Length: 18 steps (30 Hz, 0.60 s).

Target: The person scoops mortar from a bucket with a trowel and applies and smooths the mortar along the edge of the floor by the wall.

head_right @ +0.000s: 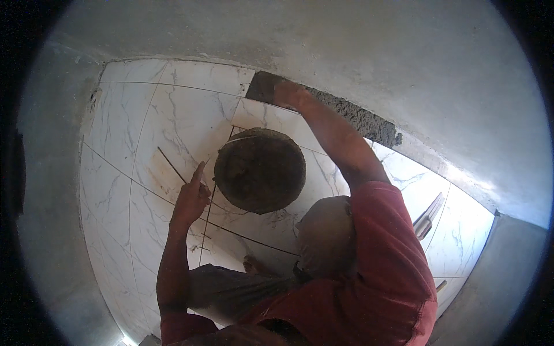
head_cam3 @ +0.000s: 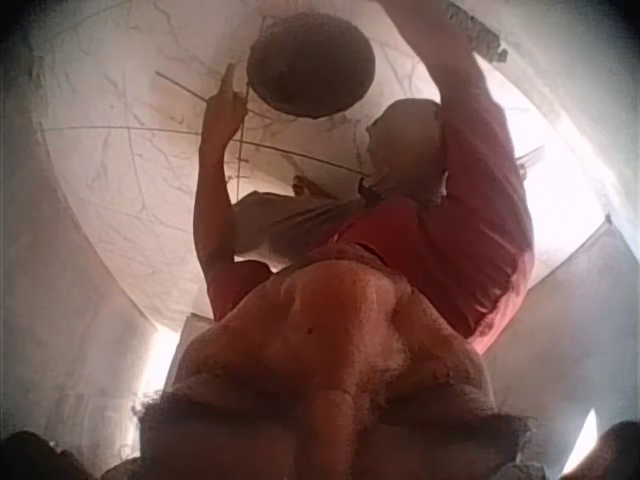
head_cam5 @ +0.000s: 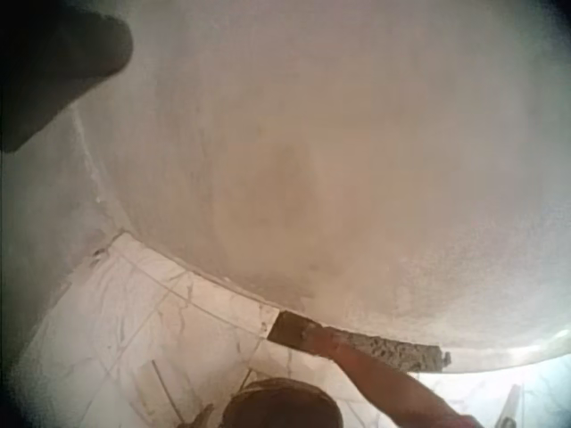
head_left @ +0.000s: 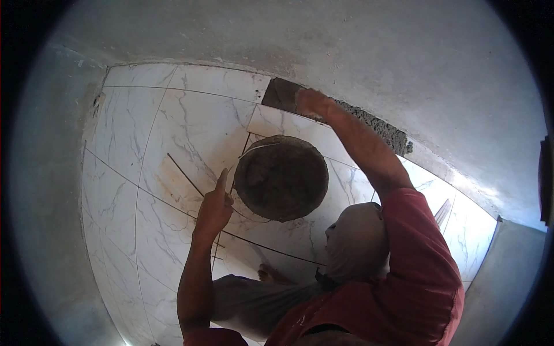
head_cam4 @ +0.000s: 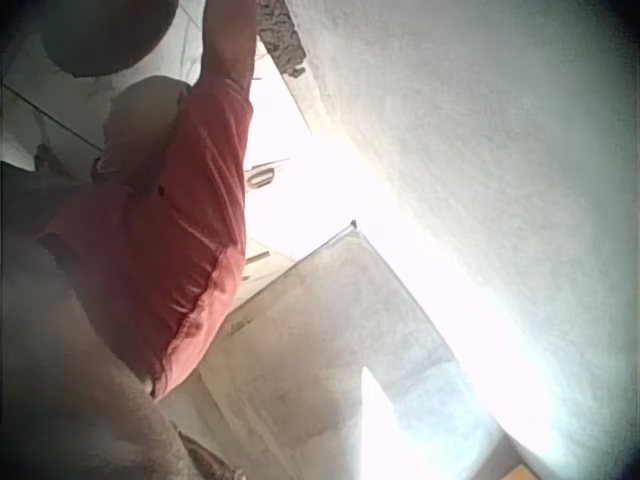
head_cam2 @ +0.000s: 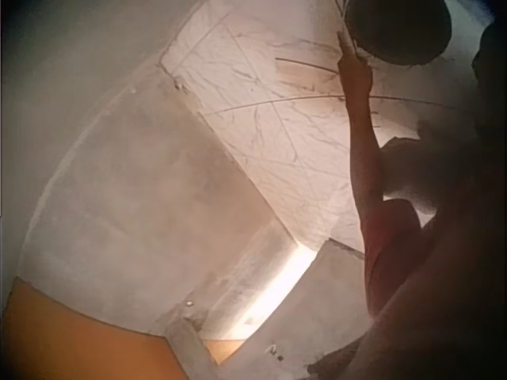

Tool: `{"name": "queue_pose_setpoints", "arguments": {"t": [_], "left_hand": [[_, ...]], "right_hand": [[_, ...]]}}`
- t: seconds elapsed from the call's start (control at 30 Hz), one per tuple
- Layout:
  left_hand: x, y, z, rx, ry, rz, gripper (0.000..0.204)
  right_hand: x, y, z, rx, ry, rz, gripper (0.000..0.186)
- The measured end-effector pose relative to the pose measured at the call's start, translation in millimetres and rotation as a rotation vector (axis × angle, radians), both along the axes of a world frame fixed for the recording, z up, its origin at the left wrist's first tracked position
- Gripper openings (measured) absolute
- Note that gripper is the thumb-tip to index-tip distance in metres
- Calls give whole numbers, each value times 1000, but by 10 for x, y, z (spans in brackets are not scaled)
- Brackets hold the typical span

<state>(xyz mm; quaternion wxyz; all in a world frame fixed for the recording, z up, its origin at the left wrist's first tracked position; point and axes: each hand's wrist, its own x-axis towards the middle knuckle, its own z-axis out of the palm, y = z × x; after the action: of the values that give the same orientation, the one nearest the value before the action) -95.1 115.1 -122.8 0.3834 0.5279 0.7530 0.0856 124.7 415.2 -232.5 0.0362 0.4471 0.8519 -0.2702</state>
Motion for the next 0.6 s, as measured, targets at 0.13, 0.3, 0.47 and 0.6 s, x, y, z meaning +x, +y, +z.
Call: {"name": "queue_pose_setpoints", "arguments": {"t": [0.13, 0.3, 0.47, 0.6], "left_hand": [[-22, -38, 29, 21, 25, -10, 74], [49, 38, 66, 27, 66, -31, 72], [-4, 20, 7, 14, 65, -39, 72], [8, -17, -15, 55, 35, -49, 72]], "right_hand": [[-31, 106, 640, -223, -247, -8, 24], [537, 234, 408, -467, -71, -41, 35], [357, -418, 172, -717, 528, -428, 42], [-43, -410, -183, -963, 886, -659, 35]]}}
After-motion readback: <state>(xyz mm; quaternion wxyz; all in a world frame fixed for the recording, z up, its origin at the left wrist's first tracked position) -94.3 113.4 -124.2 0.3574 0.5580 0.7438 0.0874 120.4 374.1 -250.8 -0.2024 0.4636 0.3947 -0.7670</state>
